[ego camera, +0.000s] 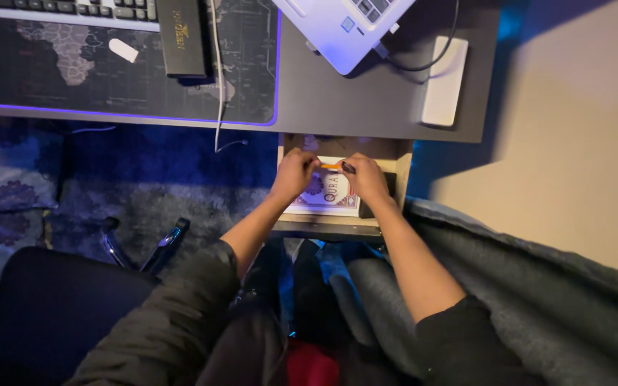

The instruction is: Organize various items like a calculator, a wallet, and books inside a desk drawer.

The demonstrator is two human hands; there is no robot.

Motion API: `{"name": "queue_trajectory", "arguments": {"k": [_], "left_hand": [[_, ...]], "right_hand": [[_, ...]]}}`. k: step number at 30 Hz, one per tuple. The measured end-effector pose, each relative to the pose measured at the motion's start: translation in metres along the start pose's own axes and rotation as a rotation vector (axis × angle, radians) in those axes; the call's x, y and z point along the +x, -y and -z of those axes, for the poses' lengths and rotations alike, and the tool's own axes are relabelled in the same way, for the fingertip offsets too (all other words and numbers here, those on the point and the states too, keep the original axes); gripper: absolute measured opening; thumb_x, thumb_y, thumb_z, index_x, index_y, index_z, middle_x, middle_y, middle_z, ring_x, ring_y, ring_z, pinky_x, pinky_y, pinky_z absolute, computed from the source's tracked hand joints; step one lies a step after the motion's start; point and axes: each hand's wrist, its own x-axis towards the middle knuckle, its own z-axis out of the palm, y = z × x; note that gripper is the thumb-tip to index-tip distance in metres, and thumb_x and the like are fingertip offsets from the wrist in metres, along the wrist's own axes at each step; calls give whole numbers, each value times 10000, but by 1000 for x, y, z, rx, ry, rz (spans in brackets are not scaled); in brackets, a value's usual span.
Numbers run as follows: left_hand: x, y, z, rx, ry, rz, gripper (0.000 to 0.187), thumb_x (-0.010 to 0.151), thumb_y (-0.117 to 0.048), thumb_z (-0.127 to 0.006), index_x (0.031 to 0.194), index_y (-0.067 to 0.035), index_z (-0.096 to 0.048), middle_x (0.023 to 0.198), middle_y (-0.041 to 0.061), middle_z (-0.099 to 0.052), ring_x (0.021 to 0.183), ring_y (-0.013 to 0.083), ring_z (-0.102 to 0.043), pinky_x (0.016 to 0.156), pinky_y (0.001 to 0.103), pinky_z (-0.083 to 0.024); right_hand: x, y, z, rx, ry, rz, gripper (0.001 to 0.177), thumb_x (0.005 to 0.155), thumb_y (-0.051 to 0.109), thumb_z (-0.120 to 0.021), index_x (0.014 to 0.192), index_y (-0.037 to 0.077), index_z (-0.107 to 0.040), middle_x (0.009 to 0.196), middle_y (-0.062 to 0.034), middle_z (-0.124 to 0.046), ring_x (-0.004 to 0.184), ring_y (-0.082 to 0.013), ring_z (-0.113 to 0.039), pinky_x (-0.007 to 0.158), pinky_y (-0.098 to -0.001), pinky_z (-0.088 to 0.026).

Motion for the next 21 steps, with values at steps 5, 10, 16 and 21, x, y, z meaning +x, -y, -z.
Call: {"name": "queue_trajectory", "arguments": {"k": [5, 10, 16, 21], "left_hand": [[11, -10, 17, 73, 10, -92, 137, 867, -121, -691, 971, -70, -764, 919, 203, -651, 897, 387, -656, 802, 467, -519], [29, 13, -10, 407, 32, -225, 211, 828, -44, -620, 970, -93, -767, 894, 170, -678, 902, 367, -666, 812, 476, -512], [37, 40, -37, 747, 127, -132, 144, 869, -106, -611, 878, -122, -754, 856, 130, -732, 872, 306, -717, 785, 450, -542], [53, 78, -65, 741, 186, 79, 151, 908, -113, -620, 863, -108, -764, 869, 154, -750, 809, 325, -750, 700, 437, -599]], "right_hand": [[16, 3, 1, 1, -56, 81, 191, 861, 199, -760, 1035, 122, -774, 954, -141, -696, 897, -363, -676, 776, -465, -523], [36, 7, -1, -7, 4, -119, 160, 914, 243, -761, 989, 103, -775, 828, -191, -712, 763, -383, -692, 722, -470, -526], [44, -32, -24, -40, -236, 5, 210, 876, 224, -765, 930, 21, -763, 815, -214, -707, 771, -416, -673, 678, -484, -517], [33, -42, -27, 23, -317, 10, 375, 844, 350, -832, 922, -8, -751, 870, -227, -706, 804, -381, -697, 717, -456, -550]]}}
